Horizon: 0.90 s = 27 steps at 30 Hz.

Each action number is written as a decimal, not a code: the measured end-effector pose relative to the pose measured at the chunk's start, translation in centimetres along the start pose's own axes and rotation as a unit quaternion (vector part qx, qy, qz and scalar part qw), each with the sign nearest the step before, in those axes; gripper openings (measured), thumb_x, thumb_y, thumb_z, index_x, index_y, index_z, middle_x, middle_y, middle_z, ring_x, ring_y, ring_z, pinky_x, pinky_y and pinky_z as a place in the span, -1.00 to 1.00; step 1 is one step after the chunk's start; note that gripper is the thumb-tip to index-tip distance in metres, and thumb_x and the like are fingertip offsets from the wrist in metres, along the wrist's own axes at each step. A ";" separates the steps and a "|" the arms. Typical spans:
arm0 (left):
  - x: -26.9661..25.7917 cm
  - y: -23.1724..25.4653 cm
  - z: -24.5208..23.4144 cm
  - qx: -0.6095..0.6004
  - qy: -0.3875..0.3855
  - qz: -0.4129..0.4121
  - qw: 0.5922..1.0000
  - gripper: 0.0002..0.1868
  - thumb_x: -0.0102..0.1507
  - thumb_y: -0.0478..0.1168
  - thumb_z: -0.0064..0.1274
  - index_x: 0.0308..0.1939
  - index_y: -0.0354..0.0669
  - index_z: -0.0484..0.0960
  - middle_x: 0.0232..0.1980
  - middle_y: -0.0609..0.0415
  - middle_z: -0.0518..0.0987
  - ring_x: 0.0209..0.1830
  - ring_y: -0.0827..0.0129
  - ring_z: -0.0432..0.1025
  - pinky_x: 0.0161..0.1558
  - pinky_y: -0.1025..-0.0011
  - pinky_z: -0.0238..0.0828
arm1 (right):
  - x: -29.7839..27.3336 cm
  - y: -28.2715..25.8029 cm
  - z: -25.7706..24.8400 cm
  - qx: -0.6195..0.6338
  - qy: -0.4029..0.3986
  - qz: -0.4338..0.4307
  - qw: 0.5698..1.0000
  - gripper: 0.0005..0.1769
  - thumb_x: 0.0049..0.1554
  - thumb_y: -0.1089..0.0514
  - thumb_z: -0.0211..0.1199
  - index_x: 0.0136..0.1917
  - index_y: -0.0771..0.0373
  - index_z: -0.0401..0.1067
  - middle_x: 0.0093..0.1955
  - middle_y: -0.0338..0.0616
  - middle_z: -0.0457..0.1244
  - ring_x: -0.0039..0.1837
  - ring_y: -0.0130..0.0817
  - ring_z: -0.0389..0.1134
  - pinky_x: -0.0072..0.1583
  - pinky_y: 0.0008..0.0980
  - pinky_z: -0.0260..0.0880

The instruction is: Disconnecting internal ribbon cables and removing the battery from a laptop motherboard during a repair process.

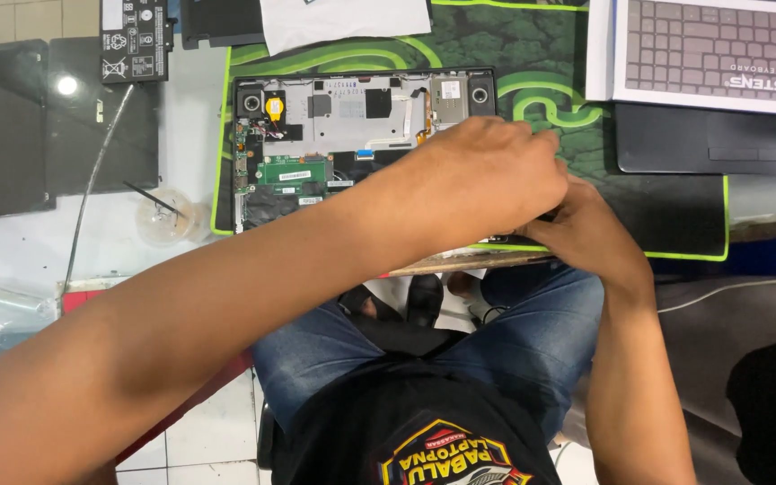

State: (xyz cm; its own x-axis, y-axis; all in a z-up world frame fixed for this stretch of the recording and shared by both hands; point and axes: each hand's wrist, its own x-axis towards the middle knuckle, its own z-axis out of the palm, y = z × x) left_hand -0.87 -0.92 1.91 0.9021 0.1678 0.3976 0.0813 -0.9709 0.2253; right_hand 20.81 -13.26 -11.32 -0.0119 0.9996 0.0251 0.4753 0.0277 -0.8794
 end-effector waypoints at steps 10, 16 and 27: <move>2.3 -1.6 -4.1 0.032 -0.157 -0.063 0.985 -0.79 0.29 -0.20 0.41 -0.29 -0.17 0.67 -0.25 -0.01 0.56 -0.27 -0.22 0.61 -0.32 -0.16 0.54 | 1.2 -5.5 -1.2 -0.034 -0.014 0.019 0.999 -0.64 0.57 0.10 0.11 0.01 0.26 0.61 0.06 -0.22 0.44 0.17 -0.38 0.43 0.26 -0.35 0.36; 1.9 -1.3 -1.0 0.026 -0.223 -0.058 0.973 -0.75 0.25 -0.61 0.10 -0.23 -0.17 0.70 -0.26 -0.07 0.63 -0.27 -0.20 0.61 -0.34 -0.13 0.55 | 1.7 -5.2 -1.4 0.164 -0.015 0.144 0.976 -0.65 0.59 0.13 0.05 -0.07 0.14 0.43 -0.20 -0.33 0.16 -0.13 -0.47 0.16 -0.01 -0.40 0.19; 3.4 -1.1 0.8 0.022 -0.243 -0.080 0.966 -0.85 0.16 -0.52 0.16 -0.28 -0.27 0.74 -0.31 -0.07 0.62 -0.32 -0.15 0.62 -0.39 -0.04 0.51 | 1.8 -3.6 -0.2 0.055 0.030 0.174 0.983 -0.68 0.38 0.22 0.48 -0.23 0.24 0.55 -0.18 -0.54 0.33 -0.01 -0.70 0.22 -0.02 -0.43 0.28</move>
State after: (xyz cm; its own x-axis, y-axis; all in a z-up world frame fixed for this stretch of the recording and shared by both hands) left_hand 2.43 0.61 2.32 0.9680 0.2270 -0.1067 0.2449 -0.9471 0.2072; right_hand 19.25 -11.55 -8.01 0.1886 0.9468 -0.2608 0.3436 -0.3124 -0.8856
